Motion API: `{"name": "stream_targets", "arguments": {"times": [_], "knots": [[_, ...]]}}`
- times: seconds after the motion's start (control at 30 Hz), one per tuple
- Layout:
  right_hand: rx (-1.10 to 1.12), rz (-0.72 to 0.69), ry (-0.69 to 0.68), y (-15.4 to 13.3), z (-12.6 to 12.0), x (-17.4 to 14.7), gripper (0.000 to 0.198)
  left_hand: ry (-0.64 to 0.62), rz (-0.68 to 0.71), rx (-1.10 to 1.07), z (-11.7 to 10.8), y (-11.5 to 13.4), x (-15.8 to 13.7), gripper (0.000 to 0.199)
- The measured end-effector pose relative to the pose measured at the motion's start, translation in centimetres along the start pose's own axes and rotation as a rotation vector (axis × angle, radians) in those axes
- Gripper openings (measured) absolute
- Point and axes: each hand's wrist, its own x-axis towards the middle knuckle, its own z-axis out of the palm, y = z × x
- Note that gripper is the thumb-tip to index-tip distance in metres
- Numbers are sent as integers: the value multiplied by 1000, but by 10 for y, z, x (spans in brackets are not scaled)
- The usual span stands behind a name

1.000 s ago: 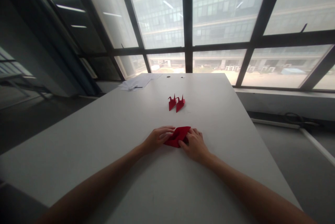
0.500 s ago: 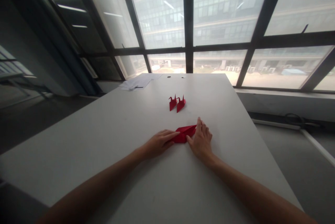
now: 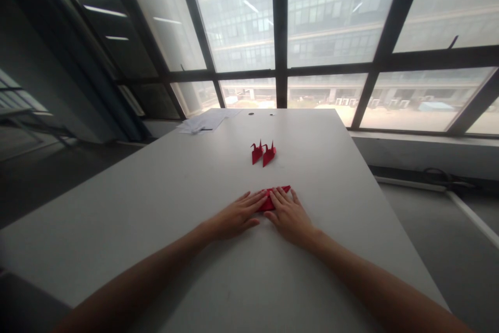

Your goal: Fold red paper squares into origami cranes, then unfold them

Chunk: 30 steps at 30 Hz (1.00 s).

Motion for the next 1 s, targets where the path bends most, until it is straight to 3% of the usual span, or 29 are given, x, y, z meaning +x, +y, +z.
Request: {"name": "stream_targets", "arguments": {"times": [0.33, 0.57, 0.8, 0.9, 1.0], "knots": [[28, -46, -42, 0, -3, 1, 69, -57, 50, 2, -6, 4, -3, 72], [-56, 191, -14, 15, 3, 3, 69, -69, 55, 15, -7, 3, -6, 67], [-64, 250, 35, 20, 2, 2, 64, -84, 33, 19, -11, 12, -10, 67], [-78, 202, 136, 14, -2, 1, 60, -42, 11, 36, -11, 15, -11, 62], [-33, 96, 154, 11, -3, 2, 55, 10, 15, 46, -11, 17, -8, 57]]}}
